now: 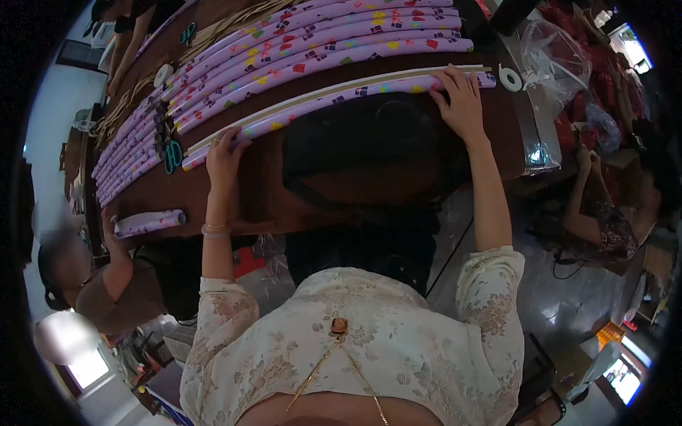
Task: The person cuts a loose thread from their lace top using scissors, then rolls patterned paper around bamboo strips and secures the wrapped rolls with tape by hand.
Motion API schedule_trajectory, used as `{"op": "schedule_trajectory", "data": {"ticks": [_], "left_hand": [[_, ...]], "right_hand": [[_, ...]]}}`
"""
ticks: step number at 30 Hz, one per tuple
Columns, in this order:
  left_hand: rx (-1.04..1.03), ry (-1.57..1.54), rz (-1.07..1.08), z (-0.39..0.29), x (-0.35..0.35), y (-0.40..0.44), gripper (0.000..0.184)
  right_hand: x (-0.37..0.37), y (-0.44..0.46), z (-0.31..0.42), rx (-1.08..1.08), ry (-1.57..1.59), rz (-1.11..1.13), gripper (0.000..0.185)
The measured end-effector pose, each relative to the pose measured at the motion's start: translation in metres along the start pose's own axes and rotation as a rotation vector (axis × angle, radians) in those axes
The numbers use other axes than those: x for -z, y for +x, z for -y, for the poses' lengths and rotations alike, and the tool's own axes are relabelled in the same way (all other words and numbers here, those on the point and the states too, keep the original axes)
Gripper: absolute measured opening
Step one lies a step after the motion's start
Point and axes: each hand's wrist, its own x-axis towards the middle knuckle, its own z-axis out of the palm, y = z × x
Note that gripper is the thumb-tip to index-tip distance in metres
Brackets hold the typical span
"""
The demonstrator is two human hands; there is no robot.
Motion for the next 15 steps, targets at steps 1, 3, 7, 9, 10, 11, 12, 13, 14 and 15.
{"op": "schedule_trajectory", "data": {"ticks": [1,3,7,9,10,11,12,13,14,15], "left_hand": [[0.000,0.012,-0.014,0.002,-0.002,-0.001,0.032],[-0.018,0.003,-0.036,0.005,-0.003,-0.002,0.031],[-0.034,-0.044,-0.025,0.007,-0.005,-0.004,0.031],[-0.081,0.020,-0.033,0.010,-0.006,-0.003,0.031],[-0.093,0.033,-0.018,0.013,-0.009,-0.004,0.032],[-0.099,0.017,-0.019,0.013,-0.010,-0.005,0.032],[-0.092,0.029,-0.005,0.010,-0.007,-0.003,0.033],[-0.084,0.044,0.007,0.009,-0.006,-0.002,0.033],[-0.093,0.061,0.013,0.012,-0.007,-0.002,0.033],[-0.091,0.054,0.011,0.013,-0.009,0.000,0.033]], "right_hand": [[0.000,0.002,0.000,-0.011,-0.011,-0.004,0.036],[0.001,0.001,0.001,0.001,-0.032,0.013,0.035],[0.009,0.007,0.004,-0.018,-0.039,0.129,0.037],[0.011,0.008,0.001,-0.033,-0.066,0.162,0.039],[0.011,0.010,0.001,-0.020,-0.062,0.187,0.039],[0.012,0.012,0.001,-0.005,-0.055,0.214,0.039],[0.014,0.012,0.002,-0.013,-0.053,0.228,0.040],[0.015,0.013,0.004,-0.018,-0.064,0.229,0.040],[0.016,0.014,0.006,-0.015,-0.057,0.230,0.041],[0.016,0.015,0.007,-0.010,-0.047,0.235,0.042]]}}
